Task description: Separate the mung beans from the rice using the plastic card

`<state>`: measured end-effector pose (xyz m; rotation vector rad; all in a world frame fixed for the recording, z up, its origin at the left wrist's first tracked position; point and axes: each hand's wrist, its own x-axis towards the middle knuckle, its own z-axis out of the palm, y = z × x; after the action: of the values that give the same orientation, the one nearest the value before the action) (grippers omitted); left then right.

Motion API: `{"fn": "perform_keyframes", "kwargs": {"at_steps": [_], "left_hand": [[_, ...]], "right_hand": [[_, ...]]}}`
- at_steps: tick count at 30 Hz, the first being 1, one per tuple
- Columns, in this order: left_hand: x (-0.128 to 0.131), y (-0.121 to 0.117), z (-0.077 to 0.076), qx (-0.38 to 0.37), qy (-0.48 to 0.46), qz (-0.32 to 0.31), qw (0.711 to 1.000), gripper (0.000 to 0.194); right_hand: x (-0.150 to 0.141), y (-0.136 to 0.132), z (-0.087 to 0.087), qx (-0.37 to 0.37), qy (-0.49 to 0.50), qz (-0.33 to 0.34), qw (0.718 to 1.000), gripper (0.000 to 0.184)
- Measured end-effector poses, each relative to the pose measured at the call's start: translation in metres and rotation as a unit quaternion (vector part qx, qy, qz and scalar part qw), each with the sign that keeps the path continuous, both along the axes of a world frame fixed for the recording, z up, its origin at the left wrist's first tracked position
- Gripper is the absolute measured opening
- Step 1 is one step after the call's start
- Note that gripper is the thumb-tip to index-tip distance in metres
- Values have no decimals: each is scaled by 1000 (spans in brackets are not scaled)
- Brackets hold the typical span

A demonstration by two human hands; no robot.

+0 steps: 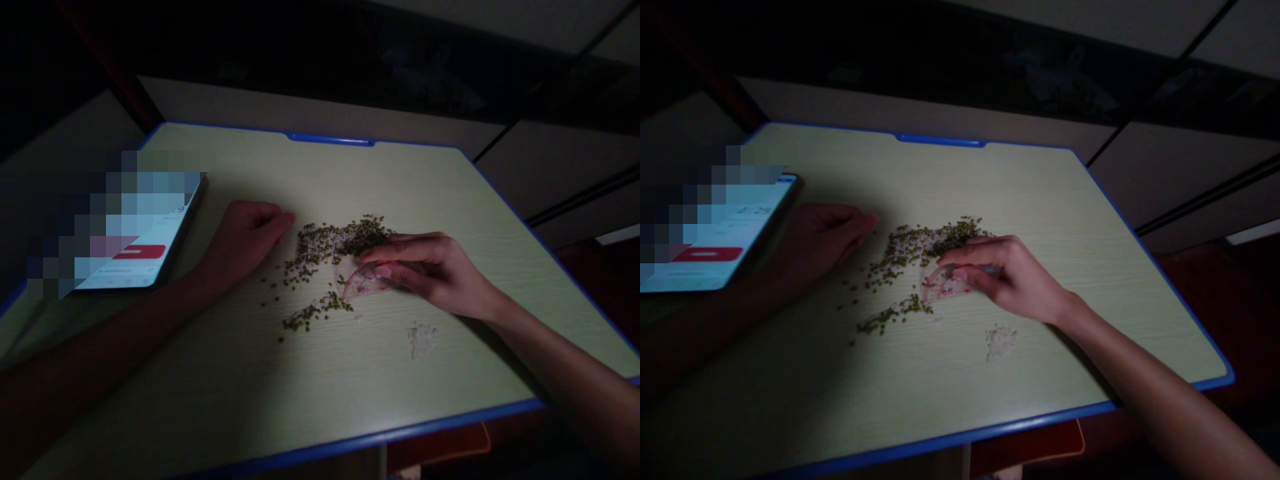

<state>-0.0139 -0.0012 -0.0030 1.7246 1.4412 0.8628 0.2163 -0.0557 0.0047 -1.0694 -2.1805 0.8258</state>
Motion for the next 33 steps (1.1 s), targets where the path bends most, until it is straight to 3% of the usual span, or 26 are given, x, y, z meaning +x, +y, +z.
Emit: {"fn": "perform_keyframes", "kwargs": {"at_steps": [11, 21, 33], "left_hand": [[0, 1, -1, 13, 1, -11, 1000, 36], [1, -1, 1, 10, 11, 1, 1000, 33], [-1, 1, -1, 9, 18, 0, 1000, 34]], "right_hand": [[10, 1, 1, -14, 11, 58, 998, 22], [11, 0, -1, -40, 24, 35, 998, 21], [6, -5, 0, -18, 17, 69, 997, 23]]}}
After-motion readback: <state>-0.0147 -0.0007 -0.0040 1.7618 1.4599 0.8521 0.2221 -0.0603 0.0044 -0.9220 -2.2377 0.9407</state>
